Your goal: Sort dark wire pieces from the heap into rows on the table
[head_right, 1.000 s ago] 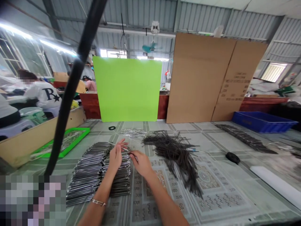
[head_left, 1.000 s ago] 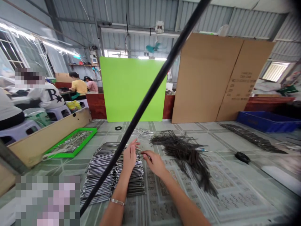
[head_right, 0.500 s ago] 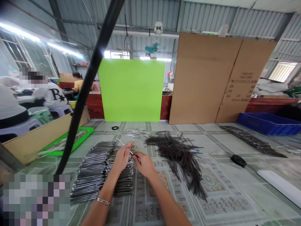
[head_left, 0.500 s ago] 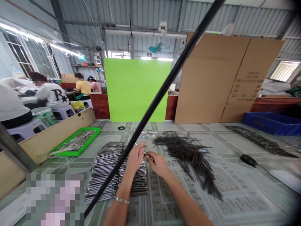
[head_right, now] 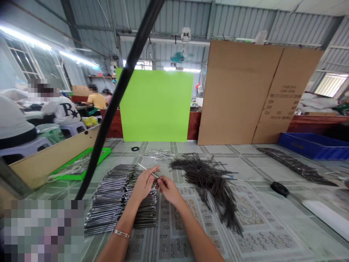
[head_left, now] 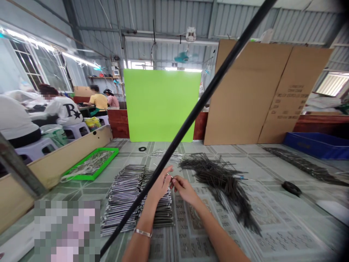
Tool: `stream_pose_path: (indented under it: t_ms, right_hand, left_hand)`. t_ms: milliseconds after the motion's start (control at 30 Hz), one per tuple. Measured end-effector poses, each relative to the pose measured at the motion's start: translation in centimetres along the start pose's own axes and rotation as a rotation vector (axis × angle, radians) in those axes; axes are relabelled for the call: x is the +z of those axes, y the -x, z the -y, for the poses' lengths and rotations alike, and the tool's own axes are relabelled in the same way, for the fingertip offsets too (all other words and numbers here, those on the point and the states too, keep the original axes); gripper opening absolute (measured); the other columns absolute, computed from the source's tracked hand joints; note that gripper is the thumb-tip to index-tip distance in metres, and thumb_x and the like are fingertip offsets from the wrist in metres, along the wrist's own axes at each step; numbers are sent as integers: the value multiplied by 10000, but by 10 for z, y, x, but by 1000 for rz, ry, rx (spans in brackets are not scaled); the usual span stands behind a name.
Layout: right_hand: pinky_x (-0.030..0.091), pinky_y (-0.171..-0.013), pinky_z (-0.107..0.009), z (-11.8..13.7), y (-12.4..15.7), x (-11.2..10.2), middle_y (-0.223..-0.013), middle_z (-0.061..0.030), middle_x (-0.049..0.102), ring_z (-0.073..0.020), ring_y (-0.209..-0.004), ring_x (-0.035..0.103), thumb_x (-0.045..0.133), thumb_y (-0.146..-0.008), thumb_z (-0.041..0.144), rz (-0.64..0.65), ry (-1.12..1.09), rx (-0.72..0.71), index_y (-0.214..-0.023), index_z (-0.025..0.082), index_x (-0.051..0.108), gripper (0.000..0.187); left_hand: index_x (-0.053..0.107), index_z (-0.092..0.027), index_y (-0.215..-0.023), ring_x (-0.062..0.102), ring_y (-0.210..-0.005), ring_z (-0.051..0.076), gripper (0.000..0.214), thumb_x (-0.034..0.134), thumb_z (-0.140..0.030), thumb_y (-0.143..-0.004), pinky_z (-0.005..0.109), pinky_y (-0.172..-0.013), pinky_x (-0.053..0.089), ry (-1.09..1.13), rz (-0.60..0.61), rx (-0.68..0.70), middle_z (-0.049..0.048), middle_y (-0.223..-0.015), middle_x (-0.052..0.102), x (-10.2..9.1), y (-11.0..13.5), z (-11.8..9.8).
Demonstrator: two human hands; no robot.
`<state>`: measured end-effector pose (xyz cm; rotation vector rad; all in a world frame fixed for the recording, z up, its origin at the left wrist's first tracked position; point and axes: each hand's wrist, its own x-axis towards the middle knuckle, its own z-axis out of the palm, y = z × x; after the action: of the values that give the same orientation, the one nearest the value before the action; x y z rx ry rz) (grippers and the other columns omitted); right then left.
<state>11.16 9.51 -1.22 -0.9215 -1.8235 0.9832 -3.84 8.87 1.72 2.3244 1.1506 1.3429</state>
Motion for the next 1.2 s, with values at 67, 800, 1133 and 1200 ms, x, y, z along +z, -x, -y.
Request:
stream_pose_path:
  t_ms: [67, 800, 1133, 1200]
  right_hand:
    - [400, -549, -243, 2, 1, -1, -676, -7, 592, -123, -571, 506, 437, -877, 366, -19, 97, -40, -816, 179, 566, 236]
    - [483, -758, -317, 13, 3, -2, -919, -76, 669, -184, -842, 612, 445, -899, 358, -140, 291, -184, -988, 189, 643, 275]
    - [475, -761, -291, 38, -47, 53, -892, -79, 650, -191, -850, 594, 462, -888, 239, 163, 814, -368, -965, 169, 673, 235]
    - [476, -737, -294, 39, -53, 64, -898, -97, 661, -203, -835, 593, 486, -853, 193, 180, 842, -355, -925, 145, 680, 213]
  left_hand:
    - [556, -178, -1176, 577, -999, 204, 385, 308, -317, -916, 386, -921, 427, -20, 49, 13, 87, -1055, 656, 2, 0, -1]
    - [455, -161, -1237, 407, -1215, 250, 542, 225, -519, -901, 436, -1025, 321, -84, -280, 26, 151, -1267, 460, -10, -2, 0]
    - [541, -145, -999, 537, -934, 227, 461, 219, -463, -914, 406, -868, 413, -124, -736, -253, 120, -973, 588, -33, 2, 29]
    - [545, -143, -979, 540, -922, 236, 441, 218, -431, -916, 413, -859, 412, -158, -761, -291, 124, -950, 588, -36, 2, 29]
